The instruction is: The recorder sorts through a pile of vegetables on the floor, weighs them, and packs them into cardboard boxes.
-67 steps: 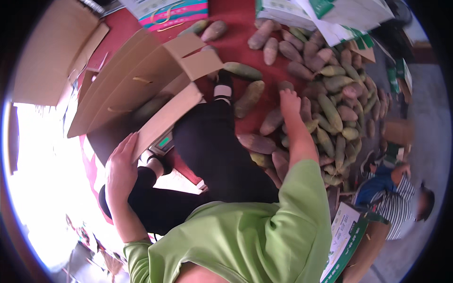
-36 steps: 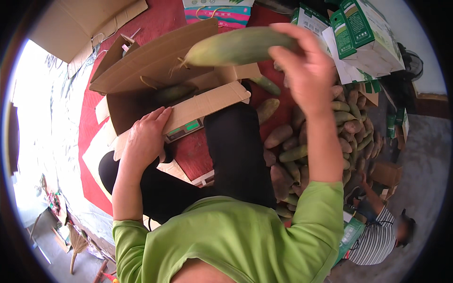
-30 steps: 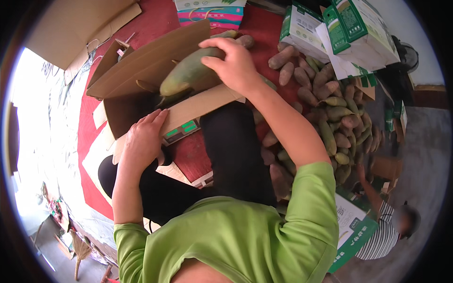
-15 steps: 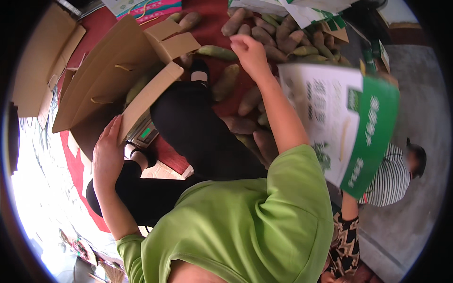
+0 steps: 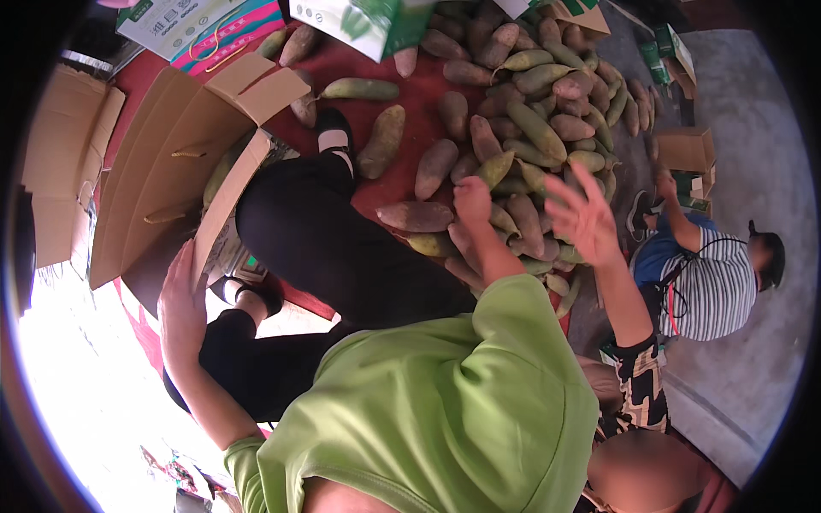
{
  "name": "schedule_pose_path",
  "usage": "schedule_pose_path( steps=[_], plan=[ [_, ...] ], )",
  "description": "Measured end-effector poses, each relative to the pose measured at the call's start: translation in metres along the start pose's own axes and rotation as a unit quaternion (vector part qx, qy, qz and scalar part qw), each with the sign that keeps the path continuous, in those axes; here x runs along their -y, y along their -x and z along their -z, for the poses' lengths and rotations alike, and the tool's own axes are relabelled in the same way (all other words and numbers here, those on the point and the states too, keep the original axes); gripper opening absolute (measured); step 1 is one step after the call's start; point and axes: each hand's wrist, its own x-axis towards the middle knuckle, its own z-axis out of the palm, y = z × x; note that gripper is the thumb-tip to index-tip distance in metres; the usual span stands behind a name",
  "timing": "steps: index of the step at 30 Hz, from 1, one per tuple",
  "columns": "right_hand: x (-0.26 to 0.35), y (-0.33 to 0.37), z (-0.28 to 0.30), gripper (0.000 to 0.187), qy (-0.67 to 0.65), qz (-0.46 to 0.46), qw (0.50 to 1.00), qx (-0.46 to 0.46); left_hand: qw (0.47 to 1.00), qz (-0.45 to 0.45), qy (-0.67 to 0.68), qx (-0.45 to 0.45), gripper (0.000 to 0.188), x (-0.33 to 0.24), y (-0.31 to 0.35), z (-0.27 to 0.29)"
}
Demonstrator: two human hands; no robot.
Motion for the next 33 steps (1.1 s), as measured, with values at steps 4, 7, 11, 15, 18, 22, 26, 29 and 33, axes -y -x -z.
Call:
schedule_pose_path(
  steps=[4, 7, 11, 15, 18, 22, 26, 29, 33],
  plan=[
    [-0.025, -0.025, 0.024, 0.051, 0.0, -0.143, 0.986, -0.088, 1.0, 0.001, 0.002, 0.0, 0.056, -0.007, -0.002, 0.003],
    [-0.045, -0.042, 0.02, 0.064, 0.003, -0.216, 0.965, -0.147, 1.0, -0.018, 0.008, -0.005, 0.055, -0.005, -0.002, 0.003],
    [-0.067, -0.063, 0.005, 0.076, -0.153, -0.297, 0.941, -0.048, 1.0, -0.018, -0.012, -0.007, 0.055, -0.003, -0.003, 0.002],
    [-0.072, -0.072, -0.011, 0.083, -0.177, -0.339, 0.924, -0.021, 1.0, -0.012, -0.011, -0.007, 0.054, -0.001, -0.001, 0.005],
    [-0.032, -0.061, -0.001, 0.078, -0.187, -0.331, 0.923, -0.053, 1.0, 0.0, -0.007, -0.014, 0.056, -0.003, 0.001, 0.007],
    [-0.021, -0.055, 0.002, 0.076, -0.097, -0.16, 0.982, -0.023, 1.0, -0.013, -0.009, -0.006, 0.059, -0.006, -0.001, 0.008],
    [0.013, -0.078, -0.004, 0.073, -0.088, 0.029, 0.996, 0.001, 0.998, -0.014, -0.061, -0.025, 0.056, 0.005, 0.006, -0.005],
    [0.125, -0.083, 0.033, 0.07, -0.24, 0.122, 0.957, 0.11, 0.992, -0.03, -0.113, -0.042, 0.046, 0.012, 0.01, -0.012],
    [0.269, -0.072, 0.088, 0.067, -0.306, 0.232, 0.908, 0.165, 0.986, -0.051, -0.147, -0.062, 0.044, 0.01, 0.009, -0.012]
  ],
)
